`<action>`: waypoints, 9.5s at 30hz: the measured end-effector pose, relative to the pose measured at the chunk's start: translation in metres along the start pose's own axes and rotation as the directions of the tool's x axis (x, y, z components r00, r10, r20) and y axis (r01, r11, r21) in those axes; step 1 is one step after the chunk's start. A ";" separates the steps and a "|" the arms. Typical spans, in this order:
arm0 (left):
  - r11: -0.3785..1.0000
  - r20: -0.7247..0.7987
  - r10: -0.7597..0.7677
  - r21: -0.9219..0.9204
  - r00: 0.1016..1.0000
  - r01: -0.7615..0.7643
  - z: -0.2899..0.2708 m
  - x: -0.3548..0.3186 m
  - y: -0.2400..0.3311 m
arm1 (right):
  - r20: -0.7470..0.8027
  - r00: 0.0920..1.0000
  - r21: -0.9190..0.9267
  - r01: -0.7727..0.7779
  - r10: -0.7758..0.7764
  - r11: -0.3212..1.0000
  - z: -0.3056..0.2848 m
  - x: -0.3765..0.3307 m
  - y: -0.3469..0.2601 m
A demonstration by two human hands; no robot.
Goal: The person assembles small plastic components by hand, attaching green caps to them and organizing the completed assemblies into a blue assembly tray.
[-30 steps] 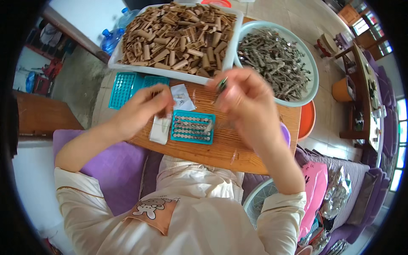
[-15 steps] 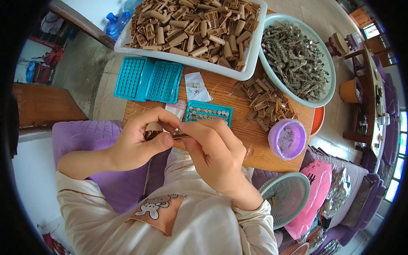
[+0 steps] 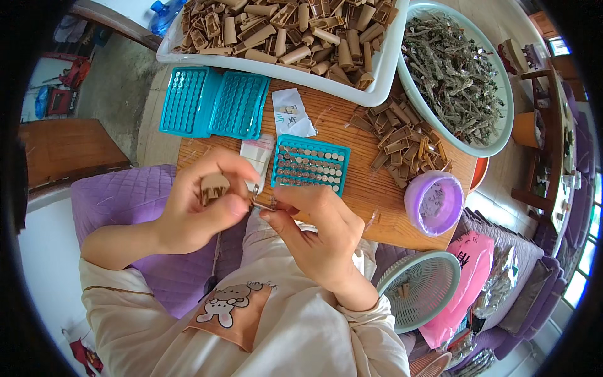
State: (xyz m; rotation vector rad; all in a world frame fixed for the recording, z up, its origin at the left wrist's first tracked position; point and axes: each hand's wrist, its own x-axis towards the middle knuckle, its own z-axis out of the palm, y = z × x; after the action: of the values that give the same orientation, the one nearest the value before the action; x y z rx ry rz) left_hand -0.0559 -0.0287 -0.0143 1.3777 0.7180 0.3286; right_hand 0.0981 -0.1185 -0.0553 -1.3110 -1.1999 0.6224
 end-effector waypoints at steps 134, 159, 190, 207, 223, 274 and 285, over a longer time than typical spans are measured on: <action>0.875 -0.107 -0.310 -0.421 0.945 0.239 -0.035 -0.009 -0.006 | 0.332 0.943 -0.720 0.226 0.039 0.656 0.051 0.072 0.163; 0.951 -0.151 -0.158 -0.289 0.976 0.109 -0.030 -0.011 -0.009 | -0.041 0.846 -0.034 0.531 -0.532 0.847 0.066 0.045 0.034; 0.966 -0.092 -0.186 -0.199 0.978 0.165 -0.026 -0.016 -0.010 | 0.038 0.962 -0.089 0.272 -0.270 0.958 0.041 0.032 0.041; 0.931 -0.077 -0.317 -0.218 0.945 0.295 -0.030 -0.012 -0.006 | 0.217 0.969 -0.377 0.191 -0.114 0.906 0.050 0.075 0.111; 0.922 -0.037 -0.313 -0.252 0.949 0.294 -0.026 -0.015 -0.012 | 0.118 0.976 -0.184 -0.158 0.182 0.970 0.041 0.061 0.086; 0.897 0.200 -0.359 -0.195 0.912 0.396 -0.017 -0.009 -0.012 | 0.004 0.999 -0.932 -0.014 0.050 0.362 -0.044 0.037 0.161; 0.917 0.095 -0.278 -0.269 0.956 0.293 -0.002 0.000 -0.014 | -0.358 0.883 -0.127 -0.368 0.303 0.921 -0.054 0.032 0.120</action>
State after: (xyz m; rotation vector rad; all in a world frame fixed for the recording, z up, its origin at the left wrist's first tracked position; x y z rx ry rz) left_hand -0.0600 -0.0296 -0.0281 0.9923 0.7835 0.1520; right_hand 0.1899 -0.0838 -0.1494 -1.7351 -0.7708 0.5108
